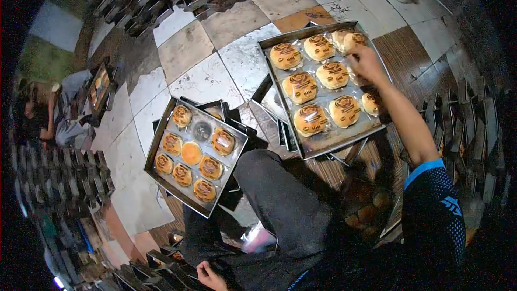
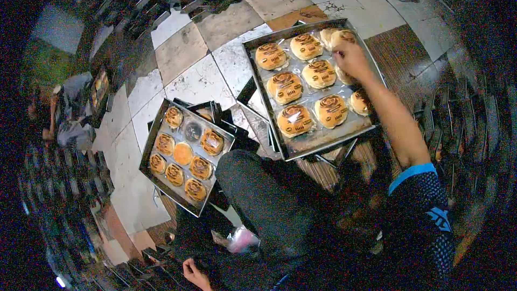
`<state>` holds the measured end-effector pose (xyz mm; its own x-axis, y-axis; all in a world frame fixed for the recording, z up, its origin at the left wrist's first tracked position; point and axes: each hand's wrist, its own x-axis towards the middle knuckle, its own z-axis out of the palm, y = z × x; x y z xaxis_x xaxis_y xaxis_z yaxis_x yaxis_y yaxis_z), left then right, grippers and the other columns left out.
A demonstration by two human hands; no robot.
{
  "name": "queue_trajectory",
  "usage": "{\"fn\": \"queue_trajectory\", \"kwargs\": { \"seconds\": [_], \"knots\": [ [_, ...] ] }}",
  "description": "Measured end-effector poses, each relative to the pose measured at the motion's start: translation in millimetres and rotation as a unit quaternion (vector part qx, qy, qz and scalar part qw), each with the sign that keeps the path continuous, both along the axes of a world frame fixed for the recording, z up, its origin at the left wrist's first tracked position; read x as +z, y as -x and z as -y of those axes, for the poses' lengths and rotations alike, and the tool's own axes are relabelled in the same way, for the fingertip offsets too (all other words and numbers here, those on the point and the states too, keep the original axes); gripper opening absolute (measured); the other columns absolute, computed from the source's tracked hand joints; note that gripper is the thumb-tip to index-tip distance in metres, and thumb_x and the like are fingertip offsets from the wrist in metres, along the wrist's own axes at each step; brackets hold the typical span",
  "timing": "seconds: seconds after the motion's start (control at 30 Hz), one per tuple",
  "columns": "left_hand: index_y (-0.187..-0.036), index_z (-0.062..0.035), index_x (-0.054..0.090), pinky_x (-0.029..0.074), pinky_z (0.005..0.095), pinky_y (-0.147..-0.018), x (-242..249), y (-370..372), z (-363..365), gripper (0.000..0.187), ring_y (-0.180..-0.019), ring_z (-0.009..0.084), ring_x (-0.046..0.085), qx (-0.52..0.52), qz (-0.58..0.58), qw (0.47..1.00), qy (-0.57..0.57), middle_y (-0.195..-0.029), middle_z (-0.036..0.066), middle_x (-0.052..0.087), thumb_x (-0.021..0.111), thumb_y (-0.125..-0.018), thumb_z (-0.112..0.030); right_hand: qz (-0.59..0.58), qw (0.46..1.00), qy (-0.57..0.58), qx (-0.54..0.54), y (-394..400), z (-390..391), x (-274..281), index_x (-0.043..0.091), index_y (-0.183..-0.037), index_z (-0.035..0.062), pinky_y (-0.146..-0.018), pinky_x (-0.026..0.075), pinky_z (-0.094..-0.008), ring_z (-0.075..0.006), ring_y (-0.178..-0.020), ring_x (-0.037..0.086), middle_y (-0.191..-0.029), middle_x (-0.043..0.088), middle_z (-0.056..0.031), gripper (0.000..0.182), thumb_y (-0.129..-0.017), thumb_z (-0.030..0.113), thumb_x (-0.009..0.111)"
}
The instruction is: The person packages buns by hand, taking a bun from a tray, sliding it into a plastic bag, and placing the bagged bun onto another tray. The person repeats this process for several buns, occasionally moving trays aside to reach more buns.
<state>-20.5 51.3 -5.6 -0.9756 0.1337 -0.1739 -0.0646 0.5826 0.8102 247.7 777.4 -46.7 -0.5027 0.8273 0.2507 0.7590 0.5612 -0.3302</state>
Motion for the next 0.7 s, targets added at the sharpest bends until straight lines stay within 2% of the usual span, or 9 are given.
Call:
{"fn": "queue_trajectory", "kwargs": {
  "seconds": [0.07, 0.1, 0.17, 0.2, 0.23, 0.3, 0.37, 0.5, 0.7],
  "knots": [
    [-0.098, 0.0029, 0.062, 0.048, 0.0301, -0.076, 7, -4, -2, 0.014, -0.080, 0.0177, 0.057, 0.020, 0.033, 0.999, -0.030, -0.086, 0.010, 0.064, 0.056, -0.094, -0.010, 0.147, 0.989, 0.014, -0.005, 22, 14, 6, 0.069, -0.103, 0.0022, -0.085, 0.049, -0.0464, -0.0348, -0.095, 0.063, -0.105, 0.062, -0.0192, 0.028, -0.077, 0.006, 0.057],
    [-0.099, 0.0017, 0.062, 0.048, 0.0294, -0.075, 17, -6, -15, 0.015, -0.078, 0.0174, 0.057, -0.004, -0.010, 1.000, 0.026, -0.085, 0.009, 0.064, 0.055, -0.094, -0.010, 0.147, 0.989, 0.013, 0.000, 24, 6, -5, 0.069, -0.103, 0.0022, -0.085, 0.049, -0.0464, -0.0348, -0.095, 0.063, -0.105, 0.062, -0.0192, 0.028, -0.077, 0.006, 0.057],
    [-0.101, 0.0006, 0.062, 0.048, 0.0288, -0.075, 19, -7, -15, 0.015, -0.076, 0.0171, 0.056, -0.019, -0.052, 0.995, 0.080, -0.084, 0.009, 0.064, 0.054, -0.095, -0.011, 0.160, 0.969, -0.190, 0.019, 22, -22, -36, 0.069, -0.102, 0.0030, -0.085, 0.050, -0.0414, -0.0362, -0.098, 0.060, -0.106, 0.058, -0.0207, 0.029, -0.074, 0.009, 0.065],
    [-0.092, 0.0022, 0.059, 0.044, 0.0285, -0.074, 11, -4, -5, 0.013, -0.076, 0.0154, 0.053, -0.035, -0.068, 0.994, 0.075, -0.082, 0.007, 0.060, 0.054, -0.094, -0.009, 0.271, 0.950, -0.152, 0.024, 25, -28, -32, 0.070, -0.099, 0.0024, -0.087, 0.049, -0.0415, -0.0382, -0.100, 0.058, -0.112, 0.057, -0.0239, 0.030, -0.071, 0.013, 0.069],
    [-0.084, 0.0038, 0.055, 0.041, 0.0282, -0.073, 5, -2, 3, 0.015, -0.076, 0.0137, 0.049, -0.050, -0.084, 0.993, 0.069, -0.081, 0.005, 0.057, 0.055, -0.093, -0.008, 0.273, 0.949, -0.157, 0.030, 22, -31, -30, 0.070, -0.099, 0.0024, -0.087, 0.049, -0.0415, -0.0382, -0.100, 0.058, -0.112, 0.057, -0.0239, 0.030, -0.071, 0.013, 0.069],
    [-0.084, 0.0037, 0.055, 0.040, 0.0268, -0.070, 5, -1, -4, 0.018, -0.074, 0.0125, 0.047, -0.046, -0.095, 0.992, 0.064, -0.079, 0.004, 0.054, 0.055, -0.094, -0.011, 0.228, 0.941, -0.240, 0.073, 25, -34, -29, 0.070, -0.094, 0.0007, -0.091, 0.046, -0.0443, -0.0376, -0.107, 0.054, -0.121, 0.054, -0.0242, 0.031, -0.067, 0.016, 0.074],
    [-0.084, 0.0029, 0.055, 0.038, 0.0255, -0.064, 19, -3, -19, 0.020, -0.070, 0.0106, 0.044, -0.039, -0.104, 0.990, 0.091, -0.076, 0.002, 0.051, 0.054, -0.095, -0.013, 0.226, 0.952, -0.183, 0.093, 31, -29, -16, 0.069, -0.089, -0.0010, -0.096, 0.042, -0.0454, -0.0373, -0.114, 0.050, -0.130, 0.048, -0.0228, 0.033, -0.064, 0.018, 0.077],
    [-0.083, 0.0011, 0.058, 0.031, 0.0229, -0.053, 9, -3, -9, 0.015, -0.060, 0.0047, 0.038, 0.016, -0.101, 0.993, 0.058, -0.068, -0.003, 0.049, 0.058, -0.092, -0.011, 0.341, 0.928, -0.143, 0.049, 44, -29, -8, 0.067, -0.087, 0.0009, -0.097, 0.038, -0.0490, -0.0358, -0.119, 0.044, -0.135, 0.045, -0.0186, 0.019, -0.074, 0.015, 0.067],
    [-0.079, 0.0004, 0.059, 0.026, 0.0246, -0.049, 7, -1, 2, 0.016, -0.056, 0.0040, 0.033, 0.075, -0.086, 0.990, 0.083, -0.061, -0.005, 0.044, 0.061, -0.090, -0.012, 0.389, 0.892, -0.214, 0.088, 45, -51, -34, 0.068, -0.088, 0.0021, -0.096, 0.037, -0.0506, -0.0355, -0.121, 0.042, -0.133, 0.048, -0.0177, 0.016, -0.075, 0.010, 0.062]
  ]
}}
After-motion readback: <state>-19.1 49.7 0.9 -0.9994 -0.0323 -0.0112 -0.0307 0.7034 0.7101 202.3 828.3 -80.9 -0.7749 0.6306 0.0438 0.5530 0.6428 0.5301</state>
